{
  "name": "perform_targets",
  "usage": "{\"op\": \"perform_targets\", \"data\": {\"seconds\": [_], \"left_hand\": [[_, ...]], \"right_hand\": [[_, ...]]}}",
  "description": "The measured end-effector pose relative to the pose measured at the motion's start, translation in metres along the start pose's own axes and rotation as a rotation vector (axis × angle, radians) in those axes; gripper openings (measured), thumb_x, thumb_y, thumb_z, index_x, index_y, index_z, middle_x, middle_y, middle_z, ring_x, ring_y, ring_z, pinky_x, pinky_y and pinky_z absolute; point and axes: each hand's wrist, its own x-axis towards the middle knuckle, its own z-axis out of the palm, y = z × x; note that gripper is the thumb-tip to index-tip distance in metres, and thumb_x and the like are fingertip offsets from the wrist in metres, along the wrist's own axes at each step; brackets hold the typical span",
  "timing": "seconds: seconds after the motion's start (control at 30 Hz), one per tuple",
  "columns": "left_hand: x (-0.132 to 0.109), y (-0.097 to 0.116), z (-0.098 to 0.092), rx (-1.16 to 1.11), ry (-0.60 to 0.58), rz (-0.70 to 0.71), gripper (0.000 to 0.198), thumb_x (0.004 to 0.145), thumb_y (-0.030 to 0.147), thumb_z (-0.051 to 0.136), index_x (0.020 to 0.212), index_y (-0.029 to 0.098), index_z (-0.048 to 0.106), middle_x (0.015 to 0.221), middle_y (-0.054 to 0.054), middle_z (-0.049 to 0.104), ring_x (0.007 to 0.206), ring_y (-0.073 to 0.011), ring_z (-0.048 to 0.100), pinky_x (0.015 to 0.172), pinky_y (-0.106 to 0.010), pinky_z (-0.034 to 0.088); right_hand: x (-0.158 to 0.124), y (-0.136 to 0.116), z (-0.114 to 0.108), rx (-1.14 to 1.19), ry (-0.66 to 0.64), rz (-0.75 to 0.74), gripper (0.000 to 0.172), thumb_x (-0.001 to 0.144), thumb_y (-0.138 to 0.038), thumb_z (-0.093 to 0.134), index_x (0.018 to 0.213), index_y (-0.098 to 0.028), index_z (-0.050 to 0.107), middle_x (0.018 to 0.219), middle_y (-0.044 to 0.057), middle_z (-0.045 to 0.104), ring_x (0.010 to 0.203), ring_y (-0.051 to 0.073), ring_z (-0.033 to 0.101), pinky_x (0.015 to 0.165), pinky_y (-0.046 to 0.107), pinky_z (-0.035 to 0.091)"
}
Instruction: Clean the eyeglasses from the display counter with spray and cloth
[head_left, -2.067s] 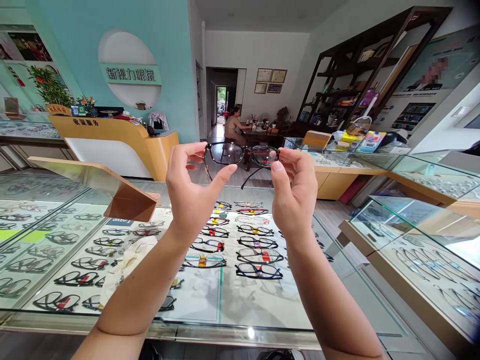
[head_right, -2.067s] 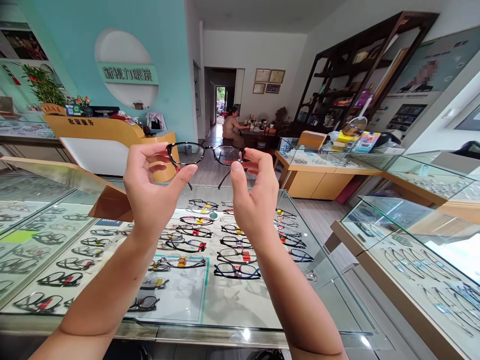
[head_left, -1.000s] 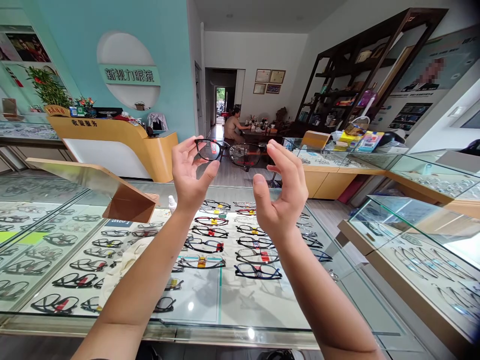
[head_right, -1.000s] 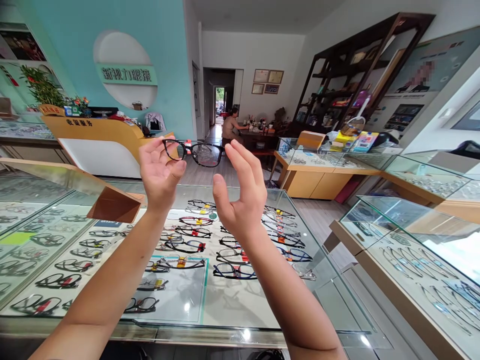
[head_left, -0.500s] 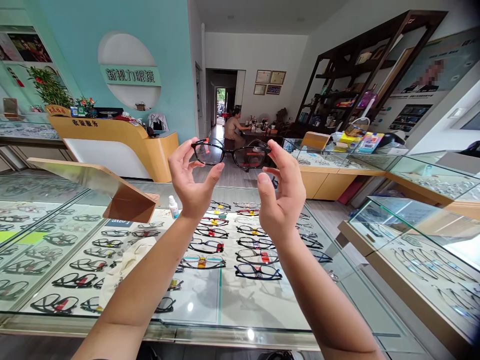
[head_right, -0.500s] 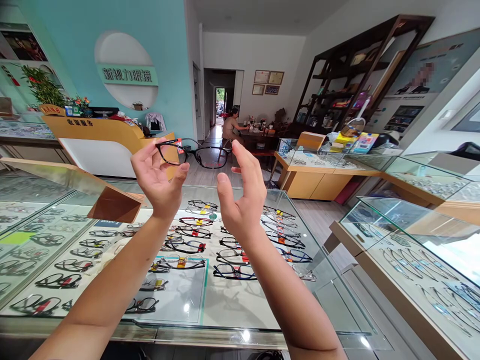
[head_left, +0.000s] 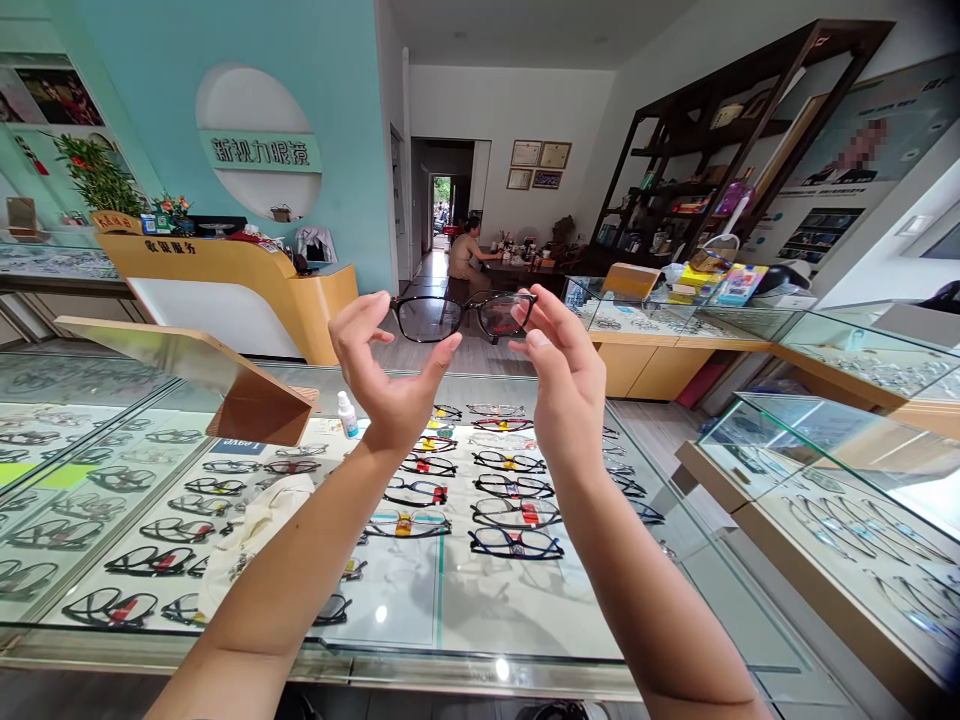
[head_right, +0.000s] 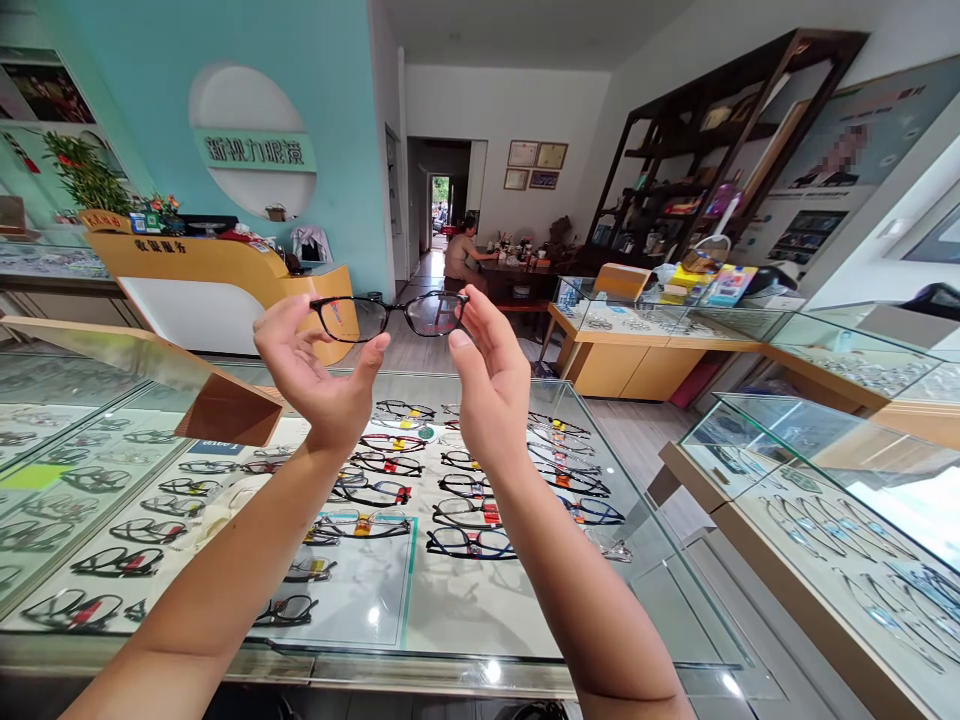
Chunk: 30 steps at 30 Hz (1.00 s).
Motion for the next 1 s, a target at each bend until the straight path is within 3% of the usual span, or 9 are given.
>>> {"op": "perform_targets", "data": {"seconds": [0.3, 0.63, 0.8, 1.0], "left_hand": [[-0.002, 0.006, -0.001, 0.080, 0.055, 0.050, 0.073, 0.081, 0.064, 0.091, 0.135, 0.028, 0.059, 0.136, -0.015, 0.065, 0.129, -0.0347, 0.063, 0.091, -0.047, 0.056], [-0.003, -0.003, 0.001, 0.017, 0.011, 0.014, 0.077, 0.075, 0.064, 0.096, 0.133, 0.028, 0.059, 0.134, -0.013, 0.061, 0.135, -0.0378, 0.058, 0.113, -0.061, 0.050], [-0.004, 0.002, -0.001, 0.066, 0.047, 0.135, 0.073, 0.079, 0.061, 0.095, 0.133, 0.027, 0.061, 0.126, -0.011, 0.060, 0.125, -0.0340, 0.060, 0.110, -0.056, 0.051], [-0.004, 0.009, -0.001, 0.202, 0.001, 0.099, 0.066, 0.089, 0.056, 0.085, 0.139, 0.022, 0.058, 0.126, -0.013, 0.058, 0.127, -0.0333, 0.056, 0.106, -0.051, 0.050]], "right_hand": [[0.004, 0.010, -0.004, 0.058, -0.066, 0.067, 0.053, 0.106, -0.052, 0.059, 0.155, -0.034, 0.063, 0.154, 0.010, 0.071, 0.142, 0.029, 0.068, 0.109, 0.053, 0.064], [0.004, 0.007, -0.003, 0.122, -0.048, 0.149, 0.052, 0.101, -0.053, 0.066, 0.150, -0.033, 0.067, 0.151, 0.010, 0.073, 0.140, 0.030, 0.069, 0.111, 0.054, 0.062], [0.004, 0.006, -0.001, 0.118, -0.064, 0.230, 0.054, 0.100, -0.057, 0.066, 0.147, -0.032, 0.069, 0.148, 0.010, 0.074, 0.136, 0.031, 0.070, 0.104, 0.053, 0.064], [0.004, 0.001, 0.001, 0.165, -0.139, 0.390, 0.045, 0.101, -0.058, 0.065, 0.139, -0.036, 0.072, 0.147, 0.007, 0.073, 0.138, 0.031, 0.067, 0.104, 0.048, 0.062]]}}
